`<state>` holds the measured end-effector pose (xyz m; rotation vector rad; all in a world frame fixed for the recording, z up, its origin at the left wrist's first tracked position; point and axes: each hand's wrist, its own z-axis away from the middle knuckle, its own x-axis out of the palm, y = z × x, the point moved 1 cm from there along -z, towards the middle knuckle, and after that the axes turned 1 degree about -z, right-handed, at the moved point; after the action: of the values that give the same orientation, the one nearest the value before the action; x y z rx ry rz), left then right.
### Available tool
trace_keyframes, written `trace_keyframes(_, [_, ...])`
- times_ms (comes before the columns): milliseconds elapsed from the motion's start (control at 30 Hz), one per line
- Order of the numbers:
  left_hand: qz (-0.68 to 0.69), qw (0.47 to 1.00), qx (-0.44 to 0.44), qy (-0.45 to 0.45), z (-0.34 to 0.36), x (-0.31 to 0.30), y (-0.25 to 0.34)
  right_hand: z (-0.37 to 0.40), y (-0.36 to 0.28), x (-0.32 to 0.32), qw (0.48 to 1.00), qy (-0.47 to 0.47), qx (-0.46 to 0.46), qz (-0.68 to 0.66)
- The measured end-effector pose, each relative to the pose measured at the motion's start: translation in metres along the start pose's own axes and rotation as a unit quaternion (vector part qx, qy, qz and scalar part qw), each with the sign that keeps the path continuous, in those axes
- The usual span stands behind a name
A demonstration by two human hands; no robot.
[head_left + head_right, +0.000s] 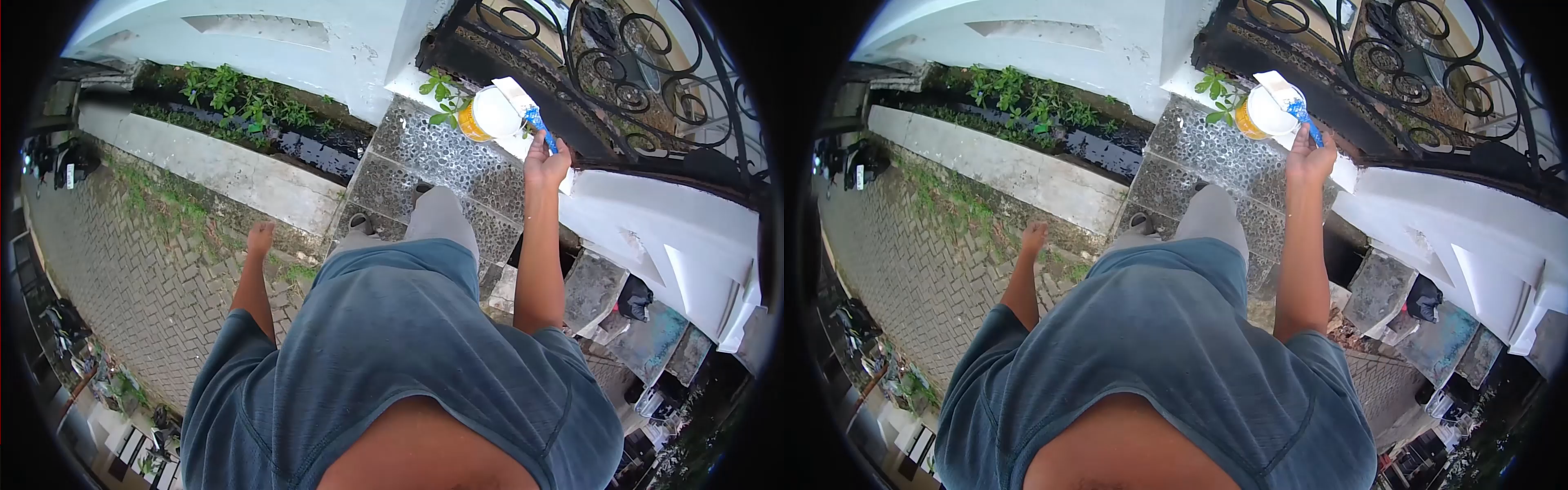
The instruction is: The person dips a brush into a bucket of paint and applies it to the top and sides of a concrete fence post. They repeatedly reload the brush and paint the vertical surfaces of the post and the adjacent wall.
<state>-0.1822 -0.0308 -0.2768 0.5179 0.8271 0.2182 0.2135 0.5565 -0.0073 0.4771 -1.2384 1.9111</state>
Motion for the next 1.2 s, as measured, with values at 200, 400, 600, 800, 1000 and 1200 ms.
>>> trace_keyframes(200, [-0.042, 0.990, 0.035, -0.129, 0.026, -0.021, -0.045, 0.029, -0.017, -0.017, 0.995, 0.058, -0.072, 0.028])
trace_keyframes(400, [0.126, 0.984, -0.073, -0.106, 0.059, -0.036, -0.028, -0.008, -0.007, -0.028, 0.971, 0.062, -0.155, 0.170])
trace_keyframes(600, [0.027, 0.993, -0.034, -0.107, 0.070, -0.054, -0.020, -0.090, 0.017, -0.058, 0.942, 0.071, -0.189, 0.269])
trace_keyframes(800, [0.009, 0.999, -0.013, -0.049, 0.109, -0.068, 0.020, -0.114, 0.041, -0.065, 0.930, 0.076, -0.189, 0.306])
trace_keyframes(1000, [0.072, 0.938, 0.319, -0.114, 0.043, 0.073, 0.285, -0.102, 0.054, -0.113, 0.976, 0.088, -0.138, 0.141])
trace_keyframes(1200, [0.095, 0.798, 0.579, -0.139, 0.015, 0.286, 0.609, -0.058, 0.039, -0.209, 0.983, 0.159, -0.021, -0.093])
